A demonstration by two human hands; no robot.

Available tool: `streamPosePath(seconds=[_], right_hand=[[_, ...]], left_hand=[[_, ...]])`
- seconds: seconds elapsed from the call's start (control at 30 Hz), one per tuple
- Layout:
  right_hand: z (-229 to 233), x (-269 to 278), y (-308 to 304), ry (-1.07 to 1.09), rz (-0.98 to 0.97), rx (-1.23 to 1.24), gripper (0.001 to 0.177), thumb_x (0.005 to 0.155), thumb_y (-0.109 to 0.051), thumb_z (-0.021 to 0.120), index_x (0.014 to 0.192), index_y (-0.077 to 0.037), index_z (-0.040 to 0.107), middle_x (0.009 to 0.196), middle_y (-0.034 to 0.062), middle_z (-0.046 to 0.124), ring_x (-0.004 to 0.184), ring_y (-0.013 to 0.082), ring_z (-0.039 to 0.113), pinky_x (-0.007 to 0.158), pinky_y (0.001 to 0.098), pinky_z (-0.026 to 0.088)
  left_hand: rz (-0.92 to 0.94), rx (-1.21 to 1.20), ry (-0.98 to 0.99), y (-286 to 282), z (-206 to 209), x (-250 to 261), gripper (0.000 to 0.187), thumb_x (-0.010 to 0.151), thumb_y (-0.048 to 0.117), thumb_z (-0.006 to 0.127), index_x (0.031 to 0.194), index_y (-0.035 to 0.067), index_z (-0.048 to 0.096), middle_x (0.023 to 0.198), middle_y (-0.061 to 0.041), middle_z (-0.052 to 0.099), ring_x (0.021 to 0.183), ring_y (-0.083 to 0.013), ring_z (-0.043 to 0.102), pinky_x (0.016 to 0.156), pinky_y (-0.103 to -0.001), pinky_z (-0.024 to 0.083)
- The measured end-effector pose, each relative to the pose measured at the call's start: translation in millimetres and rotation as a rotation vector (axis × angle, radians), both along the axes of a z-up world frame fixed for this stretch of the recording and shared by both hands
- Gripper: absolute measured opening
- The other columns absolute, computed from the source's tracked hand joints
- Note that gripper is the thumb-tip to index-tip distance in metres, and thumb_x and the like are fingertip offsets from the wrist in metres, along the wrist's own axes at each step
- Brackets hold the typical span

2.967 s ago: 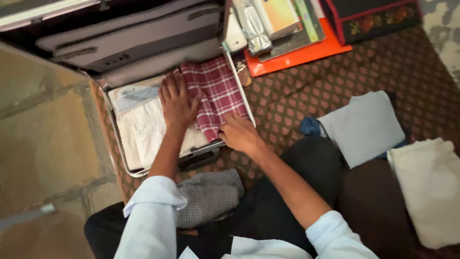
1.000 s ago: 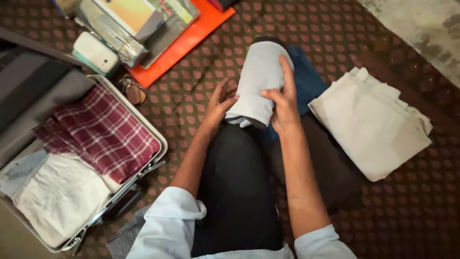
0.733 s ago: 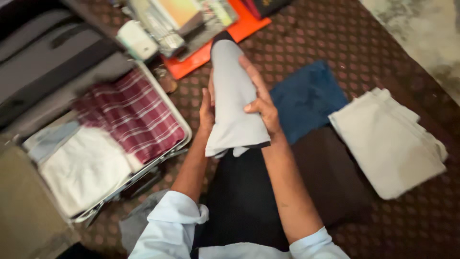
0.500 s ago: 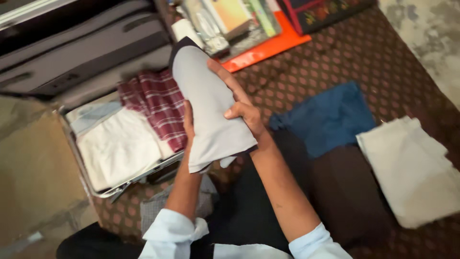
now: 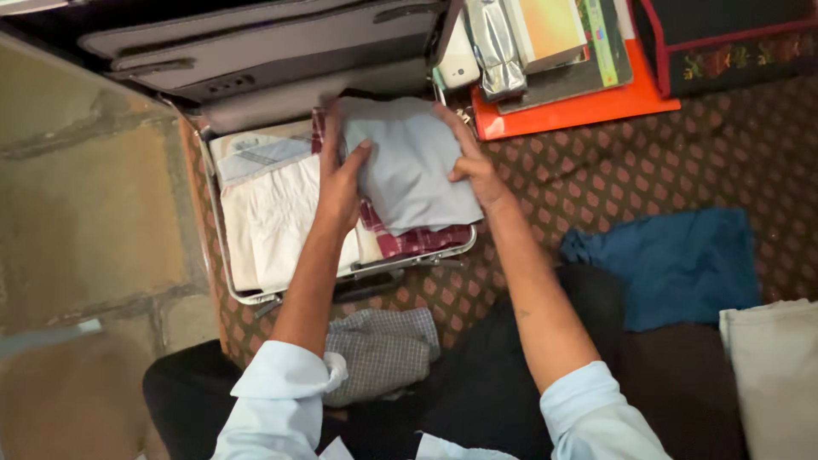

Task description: The person removes several items, including a phone box and a decorative case, from a suitcase and places them on the floor. They then fold and pack multiple pieces of clothing, including white, plaid, and blue garments, into the suitcase.

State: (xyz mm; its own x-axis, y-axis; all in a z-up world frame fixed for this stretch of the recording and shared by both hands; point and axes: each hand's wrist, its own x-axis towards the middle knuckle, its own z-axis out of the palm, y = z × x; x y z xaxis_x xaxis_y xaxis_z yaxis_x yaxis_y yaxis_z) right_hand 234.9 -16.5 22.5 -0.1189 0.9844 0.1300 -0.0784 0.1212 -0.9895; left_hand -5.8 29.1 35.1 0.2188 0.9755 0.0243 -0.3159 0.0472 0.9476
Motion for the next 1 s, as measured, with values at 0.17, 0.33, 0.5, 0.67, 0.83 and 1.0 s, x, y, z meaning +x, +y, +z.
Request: streamPosePath(seconds=[0.17, 0.33, 0.5, 0.67, 0.83, 1.0], right_hand=[[-22.3, -9.7, 6.2, -0.060, 0.062, -0.174, 0.094, 0.073, -0.017, 0.049, 0.163, -0.007, 0.024, 0.172, 0.0065, 0.021, 0.156, 0.0225, 0.023, 0.099, 0.0287, 0.041], [-34.1, -26.2, 14.1, -0.177, 0.015, -0.044, 0.082, 0.093, -0.018, 0.057, 0.167, -0.004, 0.023, 0.176, 0.0128, 0.023, 0.162, 0.0252, 0.022, 0.123, 0.0333, 0.029], [-15.3, -18.3, 16.5, -0.624, -0.186, 0.077, 0.081, 0.090, -0.018, 0.065, 0.162, -0.006, 0.031, 0.163, 0.0203, 0.045, 0.151, 0.0347, 0.043, 0.126, 0.0428, 0.033], [-0.7, -17.2, 1.4, -0.821, -0.052, 0.006, 0.081, 0.088, -0.018, 0.072, 0.159, -0.008, 0.034, 0.154, 0.0317, 0.042, 0.143, 0.0504, 0.041, 0.118, 0.0478, 0.036], [17.4, -23.0, -7.1, -0.888, -0.031, -0.119, 0.093, 0.078, -0.019, 0.076, 0.157, -0.007, 0.028, 0.157, 0.0342, 0.033, 0.136, 0.0515, 0.043, 0.110, 0.0482, 0.041], [18.6, -18.3, -6.3, -0.788, -0.016, -0.068, 0.091, 0.080, -0.013, 0.065, 0.162, -0.009, 0.026, 0.163, 0.0271, 0.034, 0.142, 0.0464, 0.045, 0.115, 0.0446, 0.041]], left_hand=[[-0.194, 0.198, 0.317, 7.3, -25.5, -7.5, 0.091, 0.083, 0.013, 0.080, 0.159, -0.002, 0.033, 0.169, -0.021, 0.034, 0.157, -0.0281, 0.031, 0.127, -0.037, 0.025], [-0.259, 0.370, 0.433, 12.0, -23.7, -3.5, 0.104, 0.079, 0.013, 0.086, 0.162, -0.004, 0.026, 0.171, -0.024, 0.029, 0.160, -0.0295, 0.027, 0.129, -0.037, 0.022], [-0.178, 0.396, 0.408, 16.8, -25.1, 19.6, 0.112, 0.077, 0.006, 0.085, 0.165, 0.000, 0.016, 0.171, -0.025, 0.023, 0.159, -0.0352, 0.028, 0.128, -0.038, 0.025], [-0.030, 0.370, 0.662, 17.9, -44.6, 37.5, 0.113, 0.068, -0.002, 0.077, 0.166, 0.012, 0.022, 0.169, -0.029, 0.022, 0.156, -0.0438, 0.031, 0.123, -0.040, 0.039], [-0.025, 0.460, 0.739, 14.2, -51.0, 38.7, 0.116, 0.069, -0.004, 0.079, 0.167, 0.010, 0.018, 0.167, -0.034, 0.025, 0.155, -0.0532, 0.021, 0.122, -0.046, 0.037], [-0.084, 0.285, 0.610, 20.4, -33.2, 37.6, 0.117, 0.071, 0.005, 0.086, 0.166, 0.012, 0.018, 0.158, -0.030, 0.042, 0.144, -0.0422, 0.048, 0.119, -0.041, 0.043]])
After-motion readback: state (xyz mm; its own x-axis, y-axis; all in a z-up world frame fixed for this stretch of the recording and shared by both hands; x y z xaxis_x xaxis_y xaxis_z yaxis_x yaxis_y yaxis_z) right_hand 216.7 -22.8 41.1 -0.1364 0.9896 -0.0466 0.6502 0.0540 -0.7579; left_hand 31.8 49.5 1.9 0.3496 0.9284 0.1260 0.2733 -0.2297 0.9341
